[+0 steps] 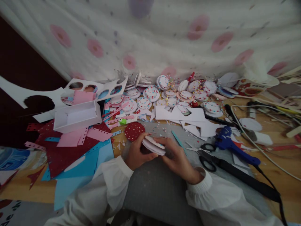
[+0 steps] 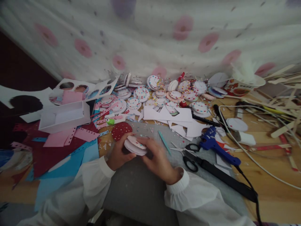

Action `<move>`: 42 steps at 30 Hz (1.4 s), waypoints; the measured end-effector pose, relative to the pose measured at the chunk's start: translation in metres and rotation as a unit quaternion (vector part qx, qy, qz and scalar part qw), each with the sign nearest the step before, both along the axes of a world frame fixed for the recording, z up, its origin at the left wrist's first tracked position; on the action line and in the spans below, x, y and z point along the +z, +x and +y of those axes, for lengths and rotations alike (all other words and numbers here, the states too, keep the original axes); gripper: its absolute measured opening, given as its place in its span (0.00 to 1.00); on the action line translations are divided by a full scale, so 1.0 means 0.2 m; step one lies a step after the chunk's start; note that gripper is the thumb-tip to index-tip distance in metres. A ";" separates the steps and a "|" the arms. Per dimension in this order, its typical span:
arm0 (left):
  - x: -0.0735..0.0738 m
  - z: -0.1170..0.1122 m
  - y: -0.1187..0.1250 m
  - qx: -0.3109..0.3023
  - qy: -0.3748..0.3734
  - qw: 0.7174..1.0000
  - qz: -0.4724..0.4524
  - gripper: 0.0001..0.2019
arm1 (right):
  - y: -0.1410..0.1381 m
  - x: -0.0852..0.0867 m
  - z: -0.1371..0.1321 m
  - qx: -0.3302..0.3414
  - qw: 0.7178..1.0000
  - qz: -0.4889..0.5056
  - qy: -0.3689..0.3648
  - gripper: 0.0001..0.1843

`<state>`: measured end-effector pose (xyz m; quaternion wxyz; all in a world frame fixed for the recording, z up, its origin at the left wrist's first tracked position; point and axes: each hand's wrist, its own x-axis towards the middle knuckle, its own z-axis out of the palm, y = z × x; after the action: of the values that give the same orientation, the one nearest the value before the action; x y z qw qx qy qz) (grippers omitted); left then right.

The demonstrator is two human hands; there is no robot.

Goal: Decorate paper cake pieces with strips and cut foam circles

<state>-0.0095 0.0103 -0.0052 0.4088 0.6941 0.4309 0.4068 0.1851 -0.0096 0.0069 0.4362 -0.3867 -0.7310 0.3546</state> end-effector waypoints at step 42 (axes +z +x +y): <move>0.04 0.02 0.00 -0.072 0.255 0.964 0.002 0.16 | 0.02 -0.03 -0.02 -0.011 0.999 0.043 -0.020 0.22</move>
<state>-0.0086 0.0144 0.0035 0.2458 0.8055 0.2626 0.4709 0.1900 -0.0139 0.0000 0.4634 -0.3878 -0.7000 0.3806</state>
